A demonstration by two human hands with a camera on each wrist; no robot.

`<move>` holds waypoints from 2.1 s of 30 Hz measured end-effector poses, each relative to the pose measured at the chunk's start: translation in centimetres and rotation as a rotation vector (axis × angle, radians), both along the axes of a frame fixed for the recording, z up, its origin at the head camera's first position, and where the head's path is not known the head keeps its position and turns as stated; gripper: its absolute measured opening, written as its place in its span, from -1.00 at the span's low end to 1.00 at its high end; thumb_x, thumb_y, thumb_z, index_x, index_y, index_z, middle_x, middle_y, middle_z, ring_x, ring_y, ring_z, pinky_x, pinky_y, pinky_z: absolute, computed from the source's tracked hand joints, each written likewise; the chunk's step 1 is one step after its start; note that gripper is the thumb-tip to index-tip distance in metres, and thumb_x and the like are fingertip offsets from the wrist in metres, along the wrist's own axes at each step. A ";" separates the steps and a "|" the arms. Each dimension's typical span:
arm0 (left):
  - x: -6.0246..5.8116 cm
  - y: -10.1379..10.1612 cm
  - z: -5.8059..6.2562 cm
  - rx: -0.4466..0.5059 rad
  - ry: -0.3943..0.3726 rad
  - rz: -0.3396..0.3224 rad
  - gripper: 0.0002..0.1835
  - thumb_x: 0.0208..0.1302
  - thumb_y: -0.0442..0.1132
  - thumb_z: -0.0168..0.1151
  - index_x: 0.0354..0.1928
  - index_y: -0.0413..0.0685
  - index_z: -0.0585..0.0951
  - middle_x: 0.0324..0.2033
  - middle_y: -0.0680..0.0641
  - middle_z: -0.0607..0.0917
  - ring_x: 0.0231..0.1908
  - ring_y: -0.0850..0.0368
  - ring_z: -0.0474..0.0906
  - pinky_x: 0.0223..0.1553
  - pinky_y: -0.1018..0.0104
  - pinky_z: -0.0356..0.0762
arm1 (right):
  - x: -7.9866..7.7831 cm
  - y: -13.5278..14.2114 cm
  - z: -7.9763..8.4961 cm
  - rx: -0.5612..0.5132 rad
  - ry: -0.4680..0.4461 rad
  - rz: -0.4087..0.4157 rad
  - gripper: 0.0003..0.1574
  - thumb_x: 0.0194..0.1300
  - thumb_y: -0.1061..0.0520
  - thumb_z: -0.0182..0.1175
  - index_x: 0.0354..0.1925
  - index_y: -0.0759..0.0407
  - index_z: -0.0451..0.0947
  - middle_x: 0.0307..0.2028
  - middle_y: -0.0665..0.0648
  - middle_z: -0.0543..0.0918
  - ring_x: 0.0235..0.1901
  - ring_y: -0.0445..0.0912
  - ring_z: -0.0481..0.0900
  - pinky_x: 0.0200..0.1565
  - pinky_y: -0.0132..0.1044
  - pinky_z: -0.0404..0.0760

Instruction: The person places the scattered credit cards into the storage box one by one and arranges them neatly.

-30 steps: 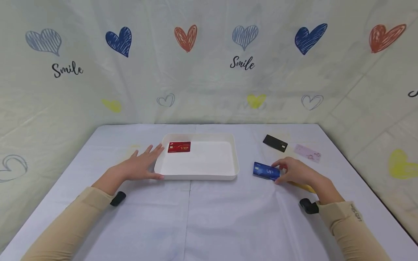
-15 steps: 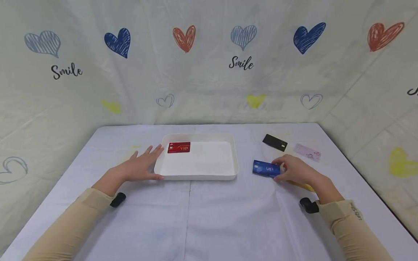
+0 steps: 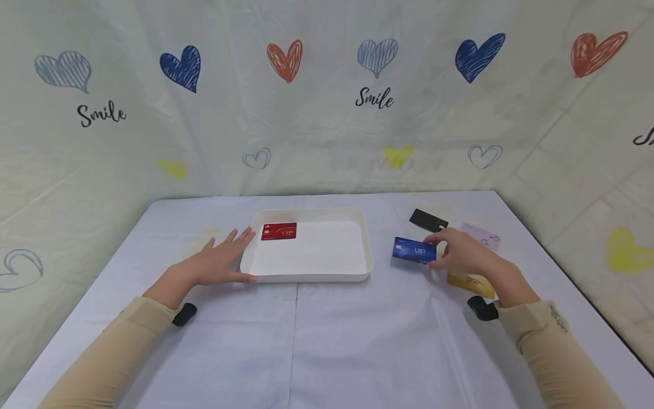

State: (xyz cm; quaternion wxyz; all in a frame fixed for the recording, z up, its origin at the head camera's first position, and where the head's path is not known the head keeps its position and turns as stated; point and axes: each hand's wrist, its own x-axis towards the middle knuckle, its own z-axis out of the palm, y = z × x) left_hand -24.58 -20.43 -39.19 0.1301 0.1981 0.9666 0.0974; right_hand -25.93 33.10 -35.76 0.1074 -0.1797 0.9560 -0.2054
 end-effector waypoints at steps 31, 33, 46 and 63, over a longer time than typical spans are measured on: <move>-0.1 -0.2 -0.4 0.010 -0.002 -0.001 0.31 0.14 0.50 0.28 0.66 -0.07 -0.14 0.63 -0.11 -0.15 0.58 -0.30 -0.27 0.38 -0.54 -0.34 | -1.0 -6.2 2.8 -0.034 0.088 0.118 -0.33 0.16 0.13 0.54 0.19 0.33 0.60 -0.17 0.18 0.54 -0.31 -0.03 0.45 -0.45 -0.30 0.51; -0.1 -0.2 -0.4 0.014 -0.005 -0.001 0.31 0.14 0.50 0.28 0.66 -0.07 -0.14 0.63 -0.12 -0.15 0.57 -0.30 -0.27 0.38 -0.54 -0.34 | -1.0 -6.8 2.8 -0.043 0.090 0.127 -0.34 0.16 0.13 0.55 0.18 0.33 0.60 -0.15 0.19 0.55 -0.31 -0.03 0.46 -0.43 -0.30 0.50; -0.2 -0.1 -0.2 0.011 -0.006 0.002 0.30 0.14 0.49 0.28 0.66 -0.07 -0.13 0.63 -0.12 -0.14 0.58 -0.29 -0.26 0.39 -0.53 -0.31 | -1.9 -10.4 1.9 -0.079 0.092 0.179 -0.34 0.17 0.10 0.54 0.20 0.28 0.60 -0.04 0.19 0.57 -0.33 -0.05 0.47 -0.40 -0.26 0.50; 0.0 -0.2 -0.4 0.003 0.006 -0.001 0.32 0.14 0.52 0.26 0.65 -0.09 -0.14 0.63 -0.13 -0.15 0.57 -0.30 -0.25 0.38 -0.53 -0.31 | -2.3 -15.6 0.5 -0.135 0.147 0.258 -0.33 0.18 0.10 0.54 0.21 0.26 0.59 0.00 0.18 0.58 -0.37 -0.10 0.46 -0.35 -0.26 0.52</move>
